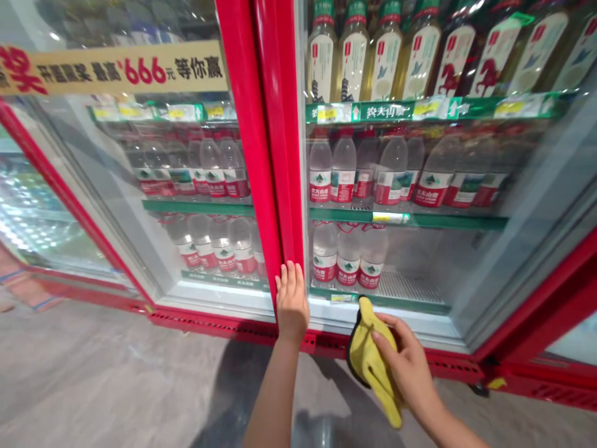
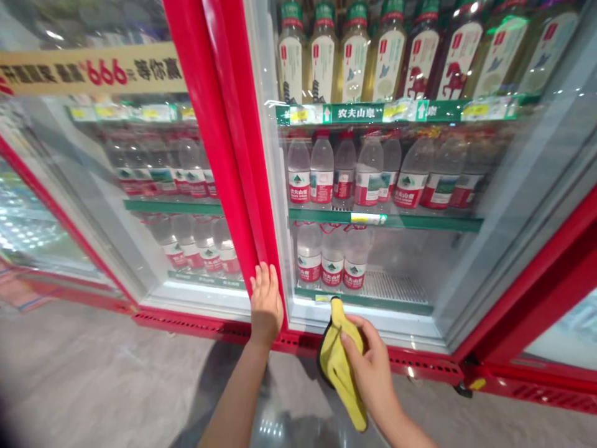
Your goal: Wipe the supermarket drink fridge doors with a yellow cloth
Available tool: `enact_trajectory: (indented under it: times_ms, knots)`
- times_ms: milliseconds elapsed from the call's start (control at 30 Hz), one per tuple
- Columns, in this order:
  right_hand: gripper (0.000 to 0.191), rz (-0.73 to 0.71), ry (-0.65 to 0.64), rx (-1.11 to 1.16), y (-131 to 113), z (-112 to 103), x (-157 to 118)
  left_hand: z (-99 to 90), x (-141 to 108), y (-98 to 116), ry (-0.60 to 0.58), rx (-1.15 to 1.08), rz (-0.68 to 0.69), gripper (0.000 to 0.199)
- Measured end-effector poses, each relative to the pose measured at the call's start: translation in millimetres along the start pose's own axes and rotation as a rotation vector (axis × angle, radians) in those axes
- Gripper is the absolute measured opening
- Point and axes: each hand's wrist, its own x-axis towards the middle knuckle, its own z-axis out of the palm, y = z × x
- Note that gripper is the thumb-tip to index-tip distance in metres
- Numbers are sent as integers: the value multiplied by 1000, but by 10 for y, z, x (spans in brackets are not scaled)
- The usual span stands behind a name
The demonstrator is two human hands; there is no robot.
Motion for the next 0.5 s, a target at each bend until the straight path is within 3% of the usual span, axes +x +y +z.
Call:
enact_trajectory:
  times_ms: [67, 133, 200, 300, 400, 500]
  knots:
    - [27, -274, 16, -178, -86, -62, 150, 82, -180, 3, 35, -80, -27, 75]
    - [35, -653, -89, -340, -38, -27, 305, 115, -254, -47, 43, -151, -10, 73]
    - [45, -875, -267, -529, 178, 96, 399, 106, -267, -139, 23, -193, 40, 73]
    - [54, -858, -508, -744, 701, 279, 359, 70, -294, -298, -41, -210, 117, 76]
    - [59, -840, -562, -837, 1169, 289, 179, 72, -414, -404, -82, -198, 125, 77]
    - [62, -840, -561, -841, 1349, 217, 65, 102, -566, -445, -115, -182, 133, 76]
